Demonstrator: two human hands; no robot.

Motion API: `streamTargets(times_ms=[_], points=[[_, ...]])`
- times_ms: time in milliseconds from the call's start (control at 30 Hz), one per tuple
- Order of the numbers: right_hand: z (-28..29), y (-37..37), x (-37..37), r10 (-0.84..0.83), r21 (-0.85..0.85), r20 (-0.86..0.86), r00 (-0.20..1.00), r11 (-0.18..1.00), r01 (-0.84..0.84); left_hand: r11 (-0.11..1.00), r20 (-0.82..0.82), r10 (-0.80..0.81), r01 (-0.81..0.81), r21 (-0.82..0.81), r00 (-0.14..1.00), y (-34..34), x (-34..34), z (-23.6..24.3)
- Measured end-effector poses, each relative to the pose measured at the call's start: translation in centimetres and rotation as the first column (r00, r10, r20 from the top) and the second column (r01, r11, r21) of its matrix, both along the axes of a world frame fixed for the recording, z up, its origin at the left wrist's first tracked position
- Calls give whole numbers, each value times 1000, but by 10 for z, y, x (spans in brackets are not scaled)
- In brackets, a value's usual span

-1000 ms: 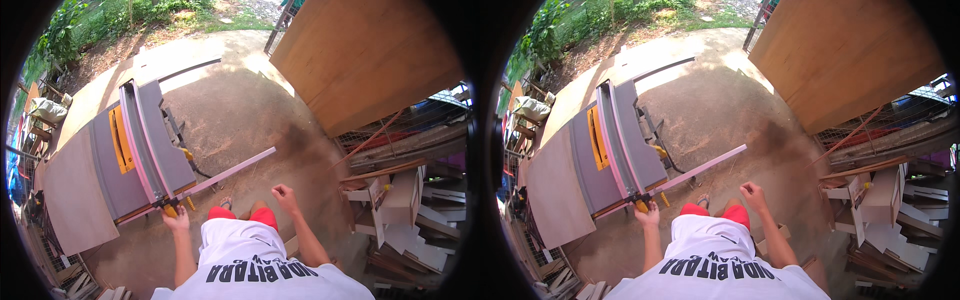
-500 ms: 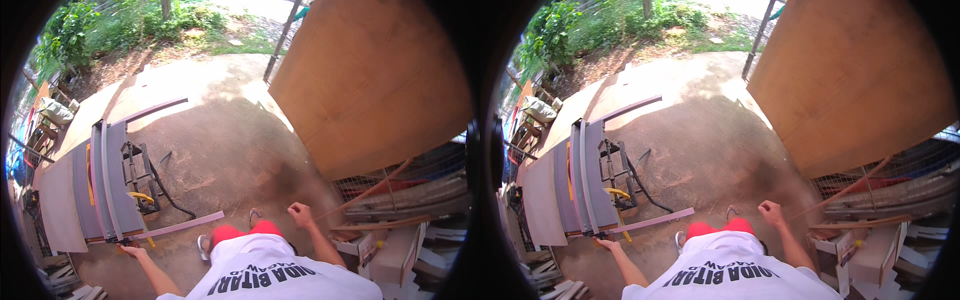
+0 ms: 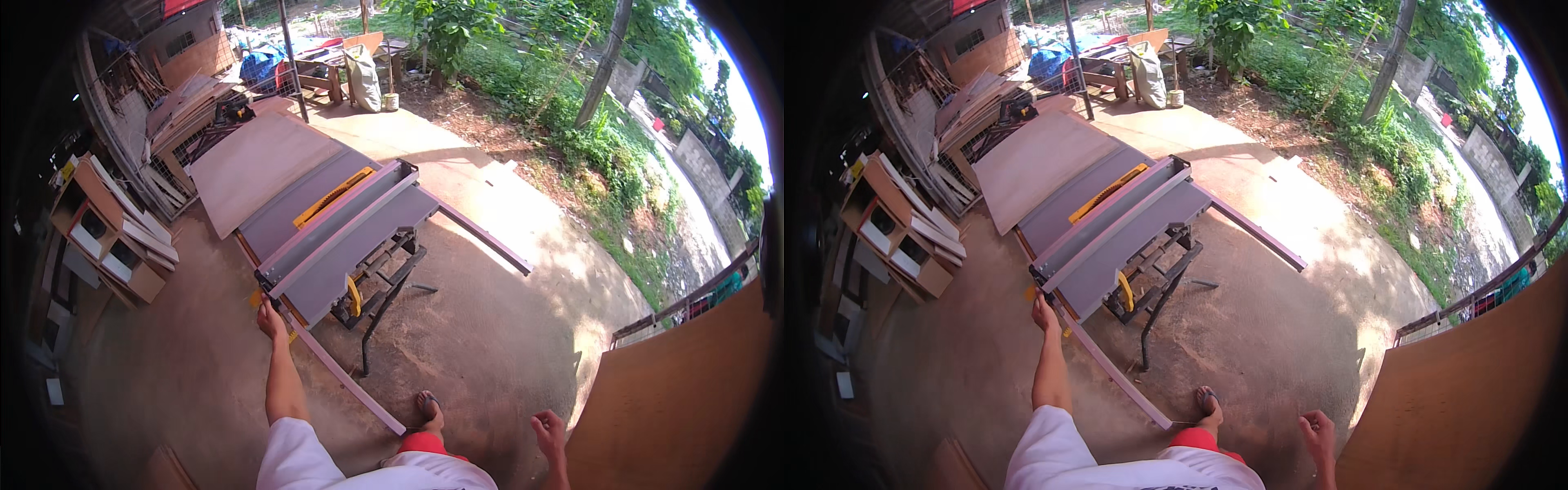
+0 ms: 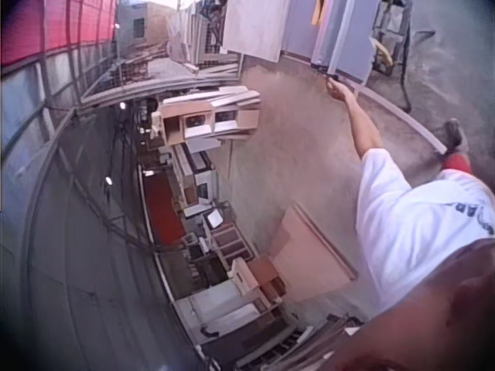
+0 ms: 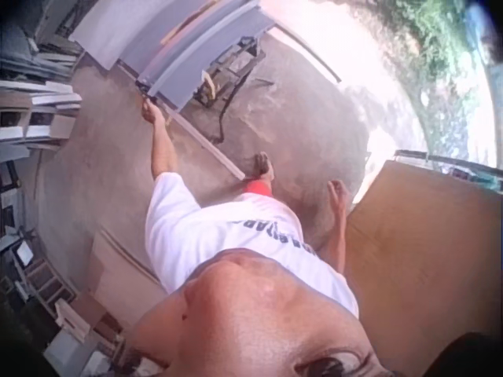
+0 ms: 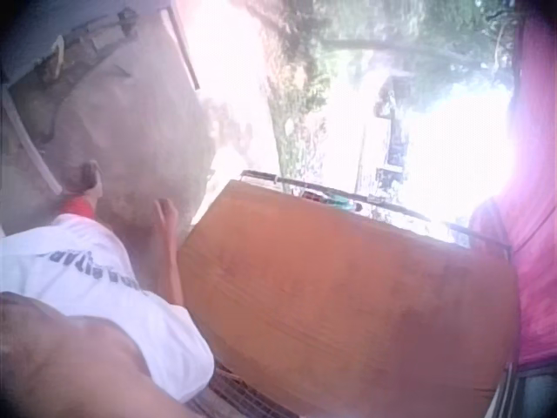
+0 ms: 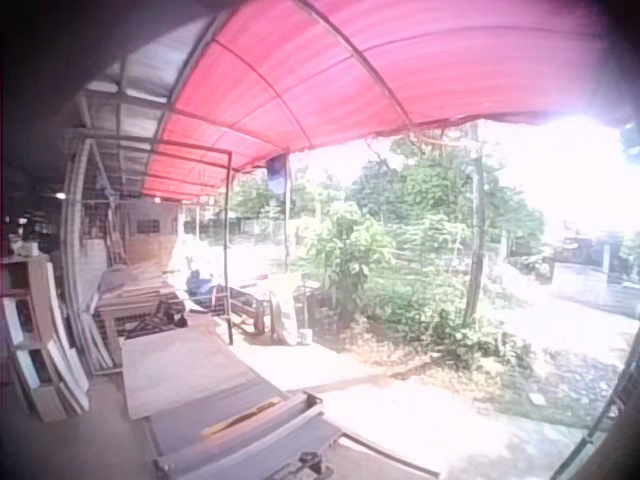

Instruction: The person marks a large sheet of plywood with a pencil and speed square, then adjusts the table saw fence and pushes the sheet through the blade to cut it. The person handles the sheet and fence multiple times to align and complete the cut.

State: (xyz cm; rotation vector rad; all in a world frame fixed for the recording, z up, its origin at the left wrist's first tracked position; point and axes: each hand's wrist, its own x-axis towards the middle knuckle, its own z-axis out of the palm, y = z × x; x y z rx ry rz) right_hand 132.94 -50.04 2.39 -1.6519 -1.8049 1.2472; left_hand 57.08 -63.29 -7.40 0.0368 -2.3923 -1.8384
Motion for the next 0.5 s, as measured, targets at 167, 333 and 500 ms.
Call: streamTargets(times_ms=[167, 333, 500], points=[[25, 111, -93, 475, 141, 36, 879, 869, -475, 998, 95, -52, 53, -17, 994, 28, 16, -2], [62, 218, -195, 675, 142, 1, 738, 730, -669, 976, 293, -211, 186, 111, 933, 4, -20, 3], [89, 319, -294, 668, 197, -37, 743, 734, -650, 973, 337, -216, 174, 150, 917, -10, -47, 3]])
